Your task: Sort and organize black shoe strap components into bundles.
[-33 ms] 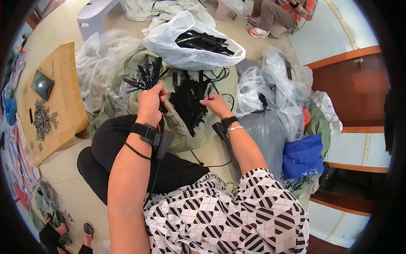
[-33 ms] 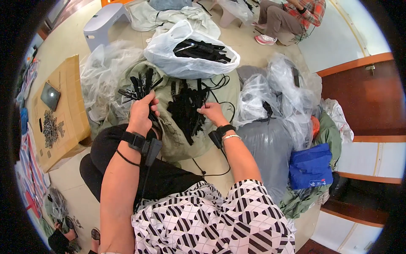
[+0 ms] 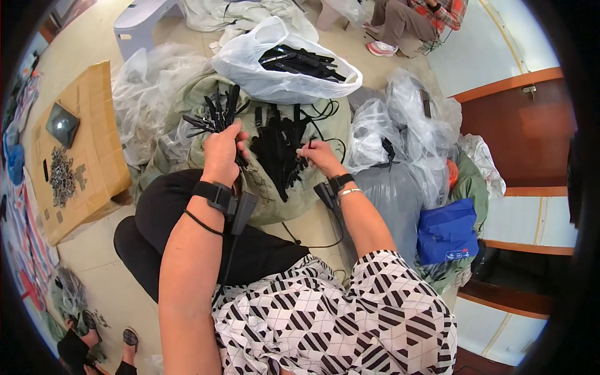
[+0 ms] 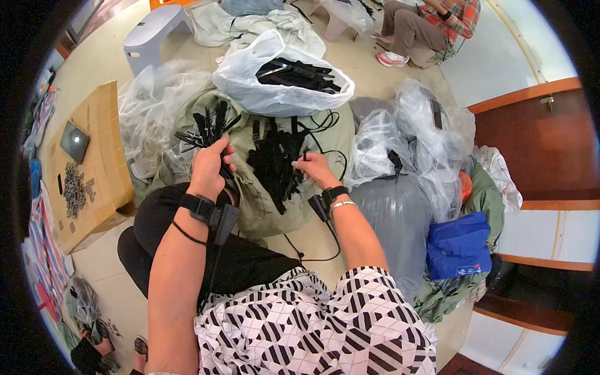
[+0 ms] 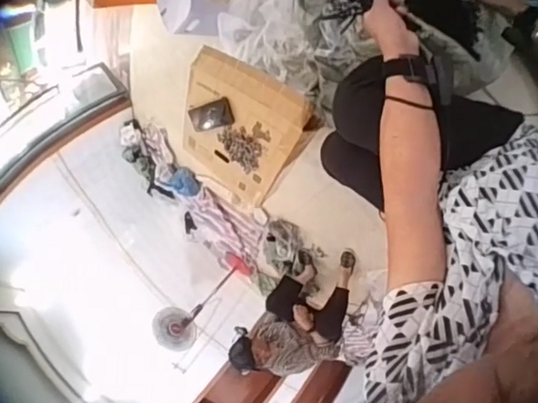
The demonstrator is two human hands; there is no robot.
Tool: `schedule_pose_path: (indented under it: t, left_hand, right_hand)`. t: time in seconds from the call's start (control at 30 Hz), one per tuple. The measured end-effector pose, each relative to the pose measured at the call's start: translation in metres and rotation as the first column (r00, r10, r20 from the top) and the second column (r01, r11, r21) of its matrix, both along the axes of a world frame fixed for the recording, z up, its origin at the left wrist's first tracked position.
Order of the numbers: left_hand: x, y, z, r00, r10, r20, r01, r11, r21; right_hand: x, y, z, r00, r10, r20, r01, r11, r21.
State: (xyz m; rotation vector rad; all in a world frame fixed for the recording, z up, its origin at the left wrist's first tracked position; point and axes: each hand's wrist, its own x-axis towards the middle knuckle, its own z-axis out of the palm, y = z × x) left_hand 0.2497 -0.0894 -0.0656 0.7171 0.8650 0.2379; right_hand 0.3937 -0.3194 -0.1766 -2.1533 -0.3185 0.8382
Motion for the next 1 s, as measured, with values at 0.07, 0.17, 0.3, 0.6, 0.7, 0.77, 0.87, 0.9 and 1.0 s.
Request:
schedule_pose_path:
  t: [0.07,0.17,0.3,0.6,0.7,0.77,0.87,0.9,1.0]
  left_hand:
    - [-0.004,0.003,0.000,1.000,-0.002,0.000,0.002,1.000,0.000]
    - [-0.006,0.002,-0.001,0.998,-0.070,-0.002,0.070,0.997,0.025]
    - [-0.007,-0.002,-0.006,0.978,-0.207,0.001,0.206,0.977,0.056]
    - [-0.014,0.004,0.000,0.893,-0.450,-0.009,0.450,0.891,0.067]
    - [-0.014,-0.001,0.012,0.923,-0.382,0.056,0.376,0.922,0.098]
    - [-0.014,-0.003,0.020,0.937,-0.349,0.031,0.349,0.937,0.019]
    - [-0.014,0.003,0.010,0.959,-0.273,-0.076,0.275,0.961,0.023]
    - [-0.011,-0.001,0.017,0.960,-0.274,-0.063,0.276,0.961,0.028]
    - [-0.007,-0.001,0.023,0.976,-0.216,0.024,0.214,0.975,0.063]
  right_hand:
    - [-0.013,-0.001,0.020,0.825,-0.035,-0.564,0.230,0.932,0.280]
    - [-0.032,0.000,0.041,0.713,0.025,-0.701,0.342,0.861,0.378]
    - [-0.053,0.030,0.085,0.694,0.162,-0.701,0.344,0.781,0.521]
    - [-0.083,0.122,0.123,0.932,0.318,0.176,-0.349,0.919,0.184]
    - [-0.077,0.126,0.135,0.967,0.241,0.083,-0.252,0.955,0.159]
    - [-0.068,0.126,0.131,0.876,0.482,-0.023,-0.479,0.874,0.077]
    - [-0.072,0.123,0.153,0.857,0.507,-0.087,-0.463,0.834,0.300]
    - [-0.060,0.113,0.157,0.813,0.575,-0.091,-0.513,0.781,0.356]
    - [-0.046,0.096,0.165,0.781,0.607,-0.146,-0.488,0.739,0.464]
